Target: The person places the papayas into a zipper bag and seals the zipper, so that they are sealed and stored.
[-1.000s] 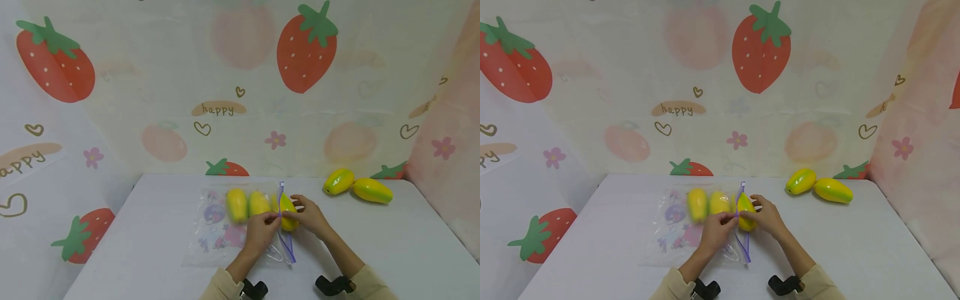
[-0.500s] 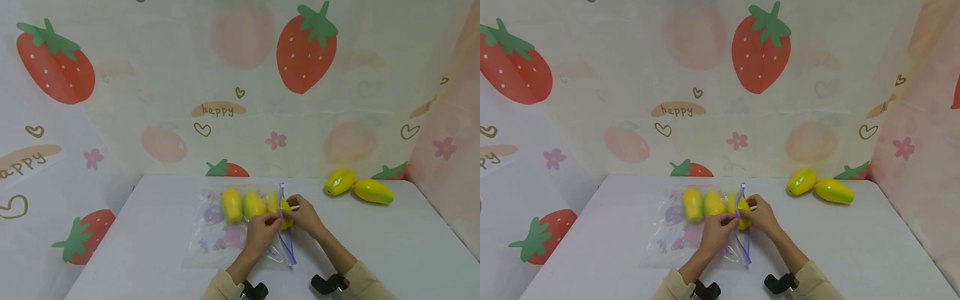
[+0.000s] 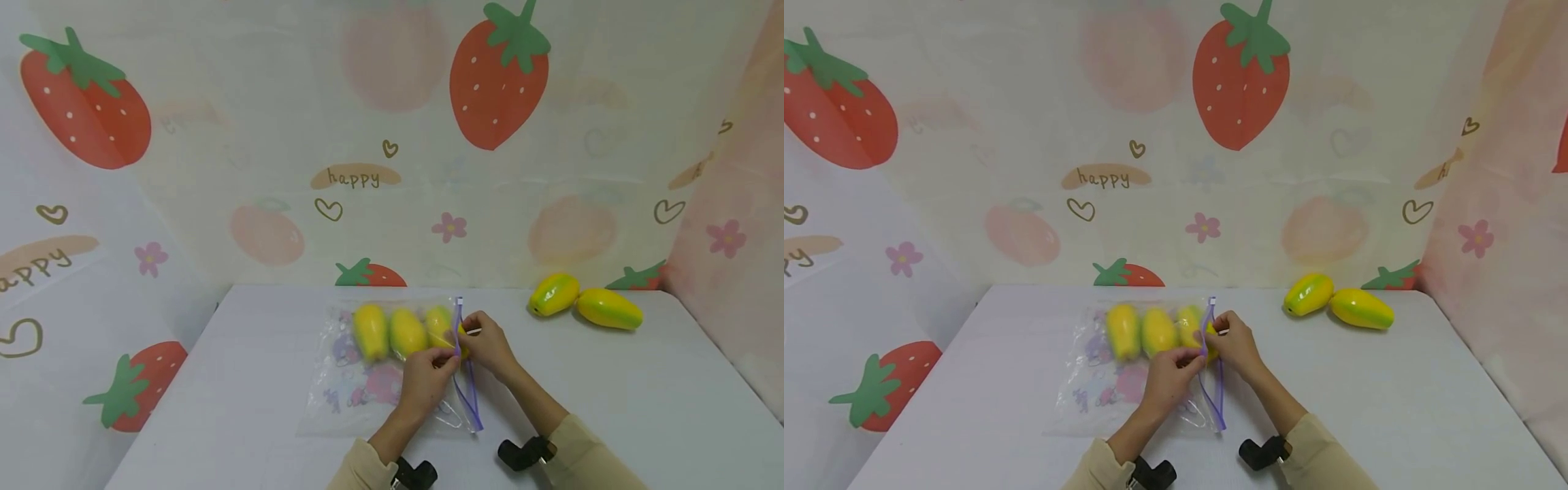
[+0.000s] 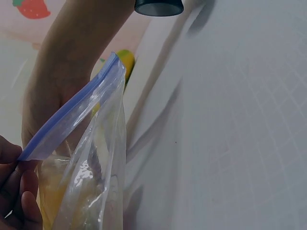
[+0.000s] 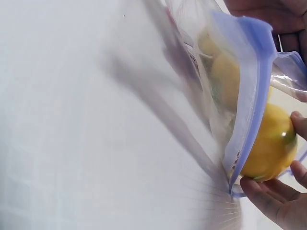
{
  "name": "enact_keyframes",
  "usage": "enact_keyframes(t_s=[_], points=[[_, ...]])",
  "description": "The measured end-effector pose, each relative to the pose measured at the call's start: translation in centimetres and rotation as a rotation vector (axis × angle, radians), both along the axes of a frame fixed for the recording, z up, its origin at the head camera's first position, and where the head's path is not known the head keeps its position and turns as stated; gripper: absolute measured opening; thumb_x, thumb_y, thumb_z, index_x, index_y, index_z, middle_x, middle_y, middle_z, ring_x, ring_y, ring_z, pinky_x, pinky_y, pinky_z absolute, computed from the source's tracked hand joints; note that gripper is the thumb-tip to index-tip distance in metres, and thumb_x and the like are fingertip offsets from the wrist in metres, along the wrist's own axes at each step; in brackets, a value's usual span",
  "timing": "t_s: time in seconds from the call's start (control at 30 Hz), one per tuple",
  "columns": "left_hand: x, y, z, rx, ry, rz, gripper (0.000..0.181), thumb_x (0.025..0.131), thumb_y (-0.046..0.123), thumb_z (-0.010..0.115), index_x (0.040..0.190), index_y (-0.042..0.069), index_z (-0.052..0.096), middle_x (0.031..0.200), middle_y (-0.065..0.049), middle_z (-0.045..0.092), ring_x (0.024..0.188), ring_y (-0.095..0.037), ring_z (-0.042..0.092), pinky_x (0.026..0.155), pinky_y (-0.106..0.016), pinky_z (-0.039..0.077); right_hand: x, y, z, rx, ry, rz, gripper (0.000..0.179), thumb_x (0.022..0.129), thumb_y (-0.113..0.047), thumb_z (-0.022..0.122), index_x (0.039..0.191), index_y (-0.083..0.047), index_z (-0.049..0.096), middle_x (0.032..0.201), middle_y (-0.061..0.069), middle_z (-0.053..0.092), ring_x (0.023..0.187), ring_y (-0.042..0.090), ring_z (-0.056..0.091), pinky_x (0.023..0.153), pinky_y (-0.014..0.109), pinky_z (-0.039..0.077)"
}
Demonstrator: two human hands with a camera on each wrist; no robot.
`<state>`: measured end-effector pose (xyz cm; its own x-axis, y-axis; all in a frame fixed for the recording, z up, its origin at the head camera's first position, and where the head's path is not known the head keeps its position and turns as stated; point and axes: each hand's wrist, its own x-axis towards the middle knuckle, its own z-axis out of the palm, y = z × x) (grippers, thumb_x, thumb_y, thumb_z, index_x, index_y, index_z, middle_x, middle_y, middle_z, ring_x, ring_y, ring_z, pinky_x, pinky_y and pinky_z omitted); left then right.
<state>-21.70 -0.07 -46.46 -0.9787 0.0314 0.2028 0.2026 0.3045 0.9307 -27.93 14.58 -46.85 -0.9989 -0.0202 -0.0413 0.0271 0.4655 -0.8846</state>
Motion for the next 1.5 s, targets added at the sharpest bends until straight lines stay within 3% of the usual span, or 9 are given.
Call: enact_keyframes(t_s=[0.23, 0.5, 0.7, 1.0, 1.3, 1.5], points=[[-0.2, -0.2, -0.3, -0.001, -0.007, 0.004, 0.016, 0.085, 0.014, 0.071, 0.091, 0.000, 0.076, 0.078, -0.010, 0.073, 0.066, 0.001, 0.054, 0.062, -0.015, 0.047, 0.0, -0.3, 0.3, -0.002, 0.020, 0.027, 0.026, 0.091, -0.019, 0.064, 0.107, 0.000, 0.057, 0.115, 0.021, 0.062, 0.102, 0.032, 0.064, 0.072, 0.027, 0.053], [-0.1, -0.3, -0.3, -0.010, -0.012, 0.002, 0.017, 0.085, 0.014, 0.071, 0.091, -0.001, 0.076, 0.078, -0.010, 0.073, 0.067, 0.000, 0.054, 0.063, -0.015, 0.047, 0.2, 0.5, 0.7, -0.091, -0.016, 0.101, 0.026, 0.095, -0.016, 0.059, 0.112, 0.004, 0.059, 0.110, 0.020, 0.063, 0.094, 0.023, 0.063, 0.073, 0.031, 0.058], [0.0, -0.3, -0.1, -0.009, -0.017, -0.006, 0.018, 0.086, 0.016, 0.071, 0.092, 0.000, 0.076, 0.079, -0.009, 0.073, 0.068, -0.001, 0.055, 0.063, -0.016, 0.047, -0.1, 1.5, 1.3, -0.028, -0.040, 0.120, 0.030, 0.096, -0.022, 0.059, 0.114, 0.003, 0.060, 0.108, 0.018, 0.064, 0.092, 0.024, 0.063, 0.074, 0.031, 0.057], [0.0, -0.3, -0.1, -0.030, -0.050, 0.003, 0.019, 0.087, 0.020, 0.071, 0.093, 0.002, 0.076, 0.081, -0.005, 0.073, 0.070, -0.002, 0.056, 0.065, -0.016, 0.048, -0.8, 3.8, 2.7, 0.056, 0.002, 0.138, 0.032, 0.097, -0.023, 0.059, 0.115, 0.004, 0.059, 0.110, 0.024, 0.064, 0.091, 0.025, 0.062, 0.073, 0.030, 0.057], [0.0, -0.4, -0.2, -0.011, -0.041, 0.004, 0.017, 0.086, 0.017, 0.072, 0.092, 0.001, 0.076, 0.080, -0.007, 0.073, 0.070, -0.002, 0.056, 0.065, -0.016, 0.048, -1.4, 6.4, 4.1, 0.152, -0.023, 0.098, 0.039, 0.098, -0.029, 0.057, 0.120, 0.004, 0.055, 0.116, 0.025, 0.061, 0.098, 0.034, 0.060, 0.073, 0.028, 0.056], [0.0, -0.5, -0.3, -0.010, -0.040, 0.002, 0.018, 0.085, 0.016, 0.071, 0.093, 0.000, 0.076, 0.081, -0.008, 0.073, 0.070, -0.002, 0.056, 0.066, -0.016, 0.049, -1.9, 8.3, 5.1, 0.227, -0.012, 0.060, 0.046, 0.098, -0.033, 0.055, 0.124, 0.005, 0.052, 0.121, 0.030, 0.059, 0.090, 0.034, 0.062, 0.070, 0.028, 0.053]])
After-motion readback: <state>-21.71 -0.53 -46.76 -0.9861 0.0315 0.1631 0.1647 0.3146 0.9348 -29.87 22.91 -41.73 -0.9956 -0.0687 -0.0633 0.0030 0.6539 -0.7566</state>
